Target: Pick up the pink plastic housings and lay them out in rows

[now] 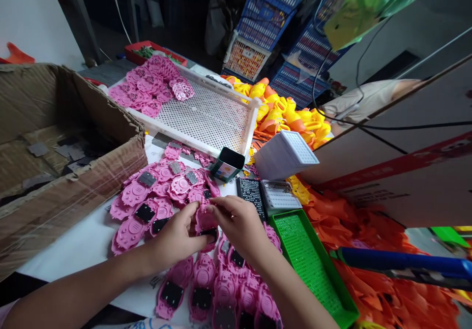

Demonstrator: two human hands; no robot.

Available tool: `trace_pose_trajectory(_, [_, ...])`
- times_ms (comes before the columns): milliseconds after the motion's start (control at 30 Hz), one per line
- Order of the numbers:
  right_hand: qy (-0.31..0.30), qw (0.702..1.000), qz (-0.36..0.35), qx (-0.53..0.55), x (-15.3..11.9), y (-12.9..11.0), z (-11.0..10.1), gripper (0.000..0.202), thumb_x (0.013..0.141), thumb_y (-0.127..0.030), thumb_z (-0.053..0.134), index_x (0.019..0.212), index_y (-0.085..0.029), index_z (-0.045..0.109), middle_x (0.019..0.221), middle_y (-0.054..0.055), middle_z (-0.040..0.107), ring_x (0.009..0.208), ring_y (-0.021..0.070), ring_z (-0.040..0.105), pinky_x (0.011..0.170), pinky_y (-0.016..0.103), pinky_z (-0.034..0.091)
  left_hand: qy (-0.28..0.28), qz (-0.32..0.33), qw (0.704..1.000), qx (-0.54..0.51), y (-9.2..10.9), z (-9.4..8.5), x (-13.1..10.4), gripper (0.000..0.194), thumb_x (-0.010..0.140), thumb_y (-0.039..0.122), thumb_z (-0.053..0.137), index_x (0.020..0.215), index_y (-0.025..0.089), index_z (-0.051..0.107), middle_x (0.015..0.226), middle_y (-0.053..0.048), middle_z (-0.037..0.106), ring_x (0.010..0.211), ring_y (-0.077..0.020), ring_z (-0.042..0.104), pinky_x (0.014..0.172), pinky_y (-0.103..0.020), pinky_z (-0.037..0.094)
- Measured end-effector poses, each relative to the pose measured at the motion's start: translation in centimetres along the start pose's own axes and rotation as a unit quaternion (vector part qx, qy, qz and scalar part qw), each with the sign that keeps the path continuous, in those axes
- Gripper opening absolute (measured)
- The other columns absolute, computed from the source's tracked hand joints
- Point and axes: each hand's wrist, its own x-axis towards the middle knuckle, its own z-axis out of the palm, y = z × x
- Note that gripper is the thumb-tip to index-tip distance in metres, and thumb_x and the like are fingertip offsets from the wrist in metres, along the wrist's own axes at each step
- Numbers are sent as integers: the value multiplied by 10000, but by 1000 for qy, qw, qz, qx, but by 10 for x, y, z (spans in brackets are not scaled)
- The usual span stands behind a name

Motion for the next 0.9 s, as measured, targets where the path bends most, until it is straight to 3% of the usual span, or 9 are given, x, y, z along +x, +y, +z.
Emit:
trace_pose_trajectory(100, [-13,999,37,31,-1,0,-2,172,857,-295,596,864,-171,715,707,47,701,605,143,637,533,216,481,-7,4,1000,-13,0,1,0,347,697,163,684,1011,197,542,887,-12,669,809,-166,609,683,-262,459])
trace_pose_trajectory(233, [0,999,34,22,-3,4,0,165,852,-285,599,862,-168,715,704,49,702,599,144,636,523,215,478,4,3,1000,-4,4,2,0,386,683,162,698,1036,190,546,907,-28,669,821,-179,610,693,-270,459])
trace_pose_trajectory(400, [36,999,-15,2,-4,1,5,103,843,-219,607,833,-165,694,698,43,703,594,140,644,525,213,491,2,37,999,15,14,-3,-2,170,796,321,625,851,176,556,699,20,561,638,-124,506,572,-239,390])
trace_pose_trajectory(567, [78,995,-63,4,-7,-11,8,53,837,-163,608,819,-166,657,679,26,684,570,112,626,528,190,497,34,82,994,64,20,-9,-2,384,916,405,419,597,196,375,553,61,313,525,-93,305,496,-242,258])
trace_pose_trajectory(733, [92,991,-96,-11,-14,-18,11,86,857,-128,565,810,-154,632,670,41,632,589,122,595,522,211,483,36,109,990,86,21,-12,-4,398,926,380,396,574,198,354,559,48,325,544,-105,333,537,-257,285])
trace_pose_trajectory(900, [96,983,-150,-48,-19,-18,10,132,841,-162,602,970,-138,619,815,96,604,729,173,578,603,290,507,42,101,993,46,26,-14,-5,403,913,385,409,560,196,366,552,44,343,541,-107,335,530,-256,291])
